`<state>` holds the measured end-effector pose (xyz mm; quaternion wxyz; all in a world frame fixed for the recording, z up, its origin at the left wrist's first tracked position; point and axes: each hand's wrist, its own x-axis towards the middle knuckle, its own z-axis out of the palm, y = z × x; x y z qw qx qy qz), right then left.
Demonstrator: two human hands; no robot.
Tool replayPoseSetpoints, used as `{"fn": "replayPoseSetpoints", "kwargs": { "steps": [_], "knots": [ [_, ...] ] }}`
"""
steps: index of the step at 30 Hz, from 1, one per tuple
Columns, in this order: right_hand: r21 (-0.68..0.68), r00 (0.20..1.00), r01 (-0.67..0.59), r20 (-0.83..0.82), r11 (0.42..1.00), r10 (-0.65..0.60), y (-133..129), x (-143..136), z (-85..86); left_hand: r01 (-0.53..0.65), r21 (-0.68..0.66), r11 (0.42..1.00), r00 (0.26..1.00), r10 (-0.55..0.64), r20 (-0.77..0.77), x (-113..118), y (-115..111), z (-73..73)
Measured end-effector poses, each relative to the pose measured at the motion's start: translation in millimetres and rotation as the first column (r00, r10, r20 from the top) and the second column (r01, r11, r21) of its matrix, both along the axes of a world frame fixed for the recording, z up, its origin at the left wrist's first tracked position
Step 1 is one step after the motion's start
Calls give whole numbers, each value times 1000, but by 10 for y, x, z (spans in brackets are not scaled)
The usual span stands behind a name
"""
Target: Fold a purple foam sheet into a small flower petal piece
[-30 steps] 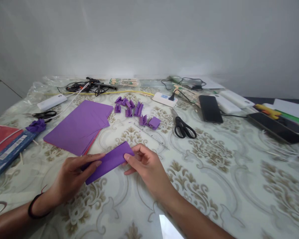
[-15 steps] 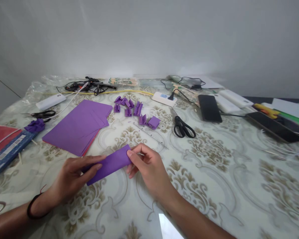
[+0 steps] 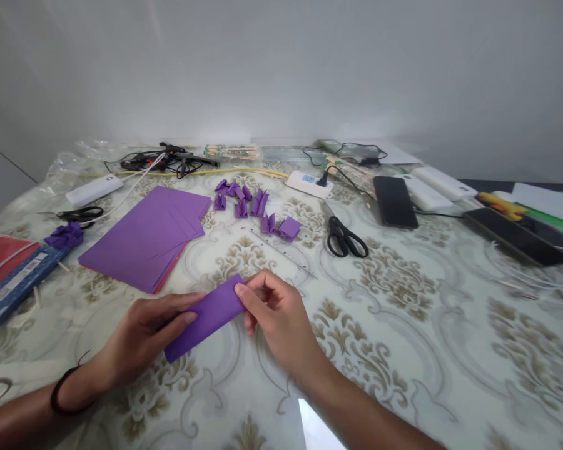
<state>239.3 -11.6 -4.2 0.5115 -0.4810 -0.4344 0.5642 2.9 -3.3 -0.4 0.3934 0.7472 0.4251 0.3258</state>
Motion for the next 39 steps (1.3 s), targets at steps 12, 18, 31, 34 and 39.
{"fn": "replayPoseSetpoints", "kwargs": {
  "steps": [12, 18, 31, 34, 39],
  "knots": [
    [18, 998, 6, 66, 1000, -7, -19, -3, 2, -11, -91, 996, 1000, 8, -24, -4, -18, 11],
    [23, 998, 15, 52, 1000, -16, -16, 1, 9, 0, -59, 998, 1000, 1, 10, 3, -15, 23],
    [8, 999, -37, 14, 999, 37, 17, 48, -5, 21, -54, 998, 1000, -21, 2, -7, -8, 22],
    [-17, 995, -46, 88, 999, 48, 14, 60, -3, 29, -46, 999, 1000, -29, 9, -8, -5, 32],
    [19, 989, -44, 143, 999, 41, 18, 55, 28, 36, -87, 996, 999, -37, -15, -8, -6, 58]
  ]
}}
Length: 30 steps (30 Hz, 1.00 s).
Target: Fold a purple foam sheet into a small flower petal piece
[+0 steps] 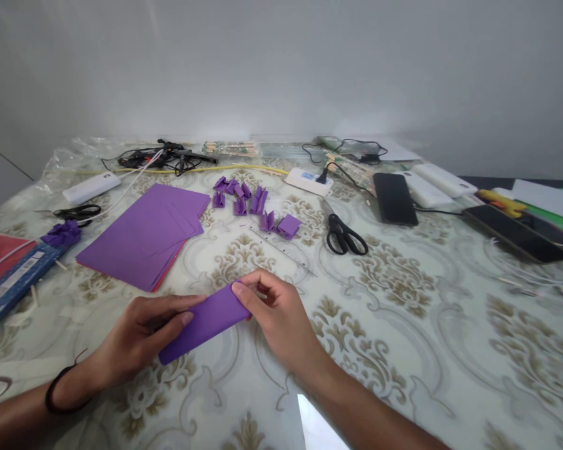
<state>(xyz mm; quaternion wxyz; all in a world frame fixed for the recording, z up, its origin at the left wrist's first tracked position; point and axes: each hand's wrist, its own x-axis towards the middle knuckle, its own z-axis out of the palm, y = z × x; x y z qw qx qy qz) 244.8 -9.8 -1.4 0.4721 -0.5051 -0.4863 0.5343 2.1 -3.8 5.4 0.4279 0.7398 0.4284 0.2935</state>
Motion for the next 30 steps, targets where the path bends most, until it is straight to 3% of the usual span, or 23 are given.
{"fn": "replayPoseSetpoints", "kwargs": {
  "steps": [6, 13, 23, 30],
  "knots": [
    [21, 997, 73, 22, 997, -73, 1, 9, 2, 9, 8, 1000, 1000, -9, -4, 1, 5, 11],
    [73, 986, 164, -30, 984, -162, 6, 28, -24, -122, 132, 984, 992, 119, 30, -45, 18, -55],
    [140, 978, 207, -23, 968, -206, 6, 38, -41, -202, 21, 979, 945, 190, 266, -10, 10, -133],
    [165, 974, 222, -3, 961, -224, -1, 12, -5, -160, 85, 983, 981, 149, 124, -40, 32, -131]
  ]
}}
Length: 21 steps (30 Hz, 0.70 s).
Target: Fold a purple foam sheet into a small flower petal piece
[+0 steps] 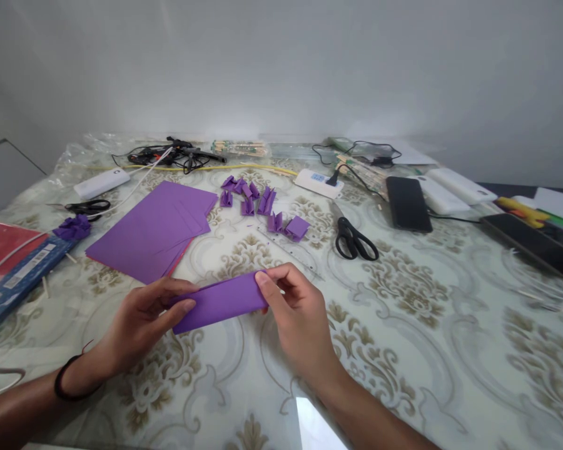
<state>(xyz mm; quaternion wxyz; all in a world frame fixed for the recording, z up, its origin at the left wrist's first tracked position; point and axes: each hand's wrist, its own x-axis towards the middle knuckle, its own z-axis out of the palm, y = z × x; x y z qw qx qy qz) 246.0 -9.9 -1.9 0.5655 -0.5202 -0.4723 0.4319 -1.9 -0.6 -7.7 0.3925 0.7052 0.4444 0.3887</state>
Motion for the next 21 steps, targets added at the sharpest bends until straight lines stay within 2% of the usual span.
{"fn": "replayPoseSetpoints", "kwargs": {
  "steps": [6, 13, 21],
  "knots": [
    [11, 999, 18, 43, 1000, -19, 0, -10, 35, 29, -2, 1000, 997, -29, -76, -4, -5, 77],
    [20, 997, 33, 75, 999, -35, -13, -33, 71, 56, -58, 997, 998, -54, 43, -10, -10, 7],
    [19, 997, 25, 75, 999, -27, -27, -30, 35, 59, -176, 983, 996, -46, 76, 11, 1, 10]
  ]
}}
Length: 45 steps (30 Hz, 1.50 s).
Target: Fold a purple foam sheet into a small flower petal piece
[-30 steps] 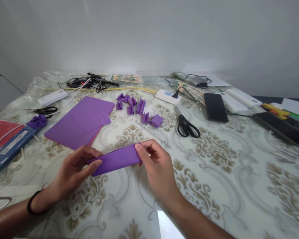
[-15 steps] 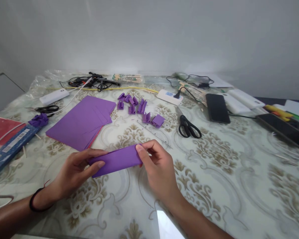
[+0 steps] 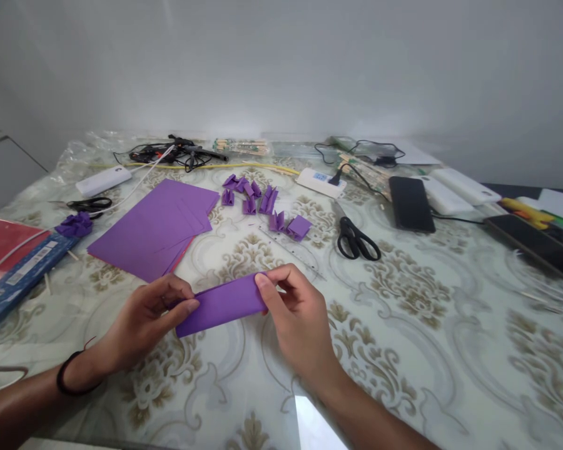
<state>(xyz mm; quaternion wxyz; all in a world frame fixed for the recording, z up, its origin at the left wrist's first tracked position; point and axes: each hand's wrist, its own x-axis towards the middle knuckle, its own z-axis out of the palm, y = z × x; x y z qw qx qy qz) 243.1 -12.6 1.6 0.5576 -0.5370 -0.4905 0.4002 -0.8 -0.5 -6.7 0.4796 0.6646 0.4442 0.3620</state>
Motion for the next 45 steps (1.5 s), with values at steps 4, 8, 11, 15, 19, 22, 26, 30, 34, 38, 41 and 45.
{"fn": "replayPoseSetpoints", "kwargs": {
  "steps": [4, 8, 11, 15, 19, 22, 26, 30, 34, 38, 41, 45],
  "knots": [
    [-4, 1000, 11, 24, 1000, -10, -6, -6, 3, 4, -68, 998, 1000, -2, 25, -3, 8, 18],
    [22, 999, 20, 35, 1000, -20, -7, -5, -12, 20, -97, 995, 1000, -19, 13, -4, 9, 38],
    [32, 999, 17, 48, 999, -19, -7, -3, -13, 28, -97, 995, 1000, -26, 17, -2, 3, 43],
    [41, 997, 33, 64, 999, -35, -4, 3, -19, 27, -76, 997, 1000, -27, 1, -9, -3, 48],
    [39, 997, 38, 65, 999, -40, -1, 9, -38, 32, 54, 998, 993, -25, -117, -12, 7, 73],
    [21, 999, 8, 50, 1000, -9, 2, 8, -22, 34, 126, 991, 986, -12, -167, -9, 13, 87],
    [-23, 998, -56, 26, 998, 56, 4, -8, 32, 43, 157, 987, 982, -13, -187, -1, 11, 95],
    [-46, 996, -90, -20, 995, 89, -14, -42, 31, 70, 166, 984, 983, -40, -178, 14, 1, 100],
    [-80, 991, -133, -34, 988, 130, -52, -75, -35, 120, 136, 983, 982, -97, -163, 27, -21, 91],
    [-75, 991, -134, -41, 988, 131, -73, -93, -85, 119, 105, 987, 984, -102, -149, 35, -42, 79],
    [-73, 991, -132, -36, 988, 130, -73, -97, -88, 116, 106, 988, 986, -102, -133, 44, -47, 80],
    [-68, 990, -142, -23, 987, 141, -77, -97, -80, 123, 111, 986, 986, -108, -128, 48, -43, 97]
  ]
}}
